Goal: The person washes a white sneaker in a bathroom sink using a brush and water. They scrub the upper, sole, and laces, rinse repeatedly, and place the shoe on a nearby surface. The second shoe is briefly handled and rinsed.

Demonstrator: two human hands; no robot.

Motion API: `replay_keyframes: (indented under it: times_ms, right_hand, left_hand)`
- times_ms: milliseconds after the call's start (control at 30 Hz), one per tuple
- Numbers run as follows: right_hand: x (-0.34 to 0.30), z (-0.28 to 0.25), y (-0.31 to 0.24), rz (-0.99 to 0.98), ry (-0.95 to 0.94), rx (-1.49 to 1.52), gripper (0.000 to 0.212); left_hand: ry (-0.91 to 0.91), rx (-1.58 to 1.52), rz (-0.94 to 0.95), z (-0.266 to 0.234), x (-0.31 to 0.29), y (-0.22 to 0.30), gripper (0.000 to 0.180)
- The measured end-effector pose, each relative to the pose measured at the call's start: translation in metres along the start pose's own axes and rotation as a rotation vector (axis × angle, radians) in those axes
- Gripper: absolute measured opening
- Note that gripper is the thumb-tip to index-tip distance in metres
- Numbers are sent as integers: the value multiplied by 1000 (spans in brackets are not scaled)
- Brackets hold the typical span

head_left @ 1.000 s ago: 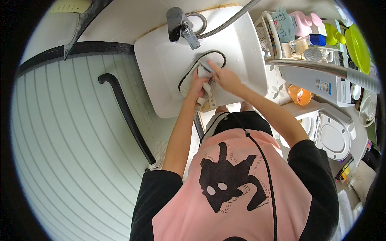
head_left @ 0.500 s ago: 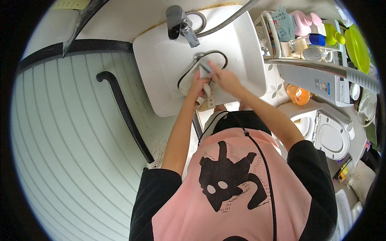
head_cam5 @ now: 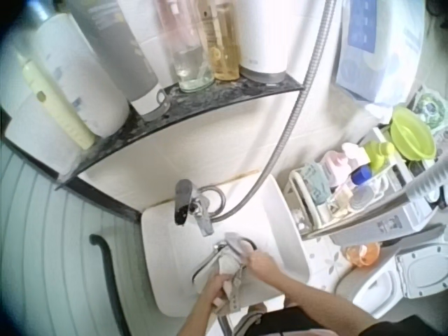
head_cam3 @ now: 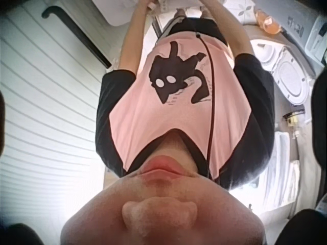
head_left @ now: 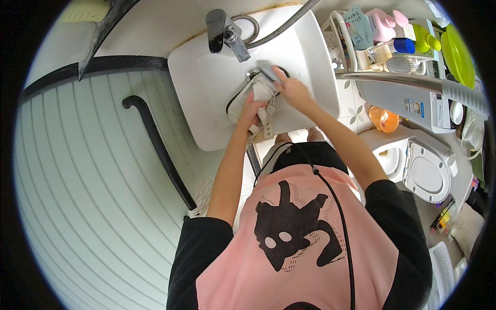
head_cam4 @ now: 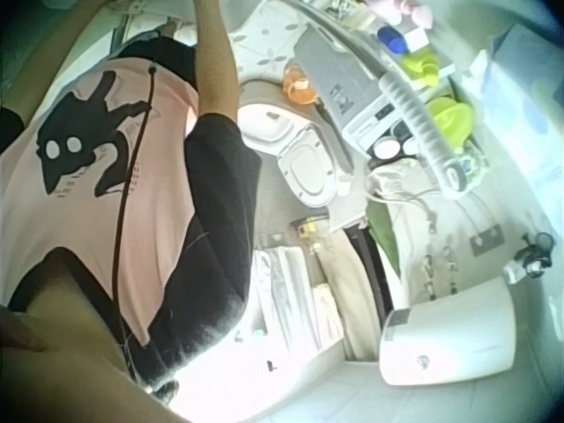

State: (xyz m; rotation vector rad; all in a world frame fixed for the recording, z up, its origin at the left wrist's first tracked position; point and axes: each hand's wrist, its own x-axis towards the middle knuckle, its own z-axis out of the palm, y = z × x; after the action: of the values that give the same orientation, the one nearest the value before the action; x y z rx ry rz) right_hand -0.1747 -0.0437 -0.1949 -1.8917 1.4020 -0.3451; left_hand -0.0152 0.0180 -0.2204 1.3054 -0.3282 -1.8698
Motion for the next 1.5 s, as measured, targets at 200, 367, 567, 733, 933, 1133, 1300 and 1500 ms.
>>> replay_keyframes:
  times_ms: [200, 367, 567, 733, 933, 1133, 1300, 1500]
  right_hand:
    - [-24, -12, -21, -123, -118, -132, 43]
    - [10, 8, -15, -117, 16, -67, 44]
    - [-17, -31, 11, 104, -125, -130, 50]
    - [-54, -23, 0, -52, -136, -233, 50]
    - [-43, -10, 4, 94, -97, -162, 51]
    - [-34, -28, 13, 32, -43, -131, 48]
    - [-55, -22, -10, 43, -95, -65, 46]
    - [-14, -55, 22, 113, 26, -88, 46]
  left_hand:
    - [3, 80, 64, 0, -3, -7, 51]
    - [-26, 19, -16, 5, -3, 2, 53]
    - [27, -79, -16, 7, -3, 2, 50]
    - [14, -96, -42, 9, -4, 8, 51]
    - [10, -63, -33, 3, 0, 5, 49]
    - [-12, -70, -50, 2, 0, 9, 49]
    - [-38, -137, -66, 11, -6, 18, 49]
    - [-69, -291, -75, 41, -1, 28, 46]
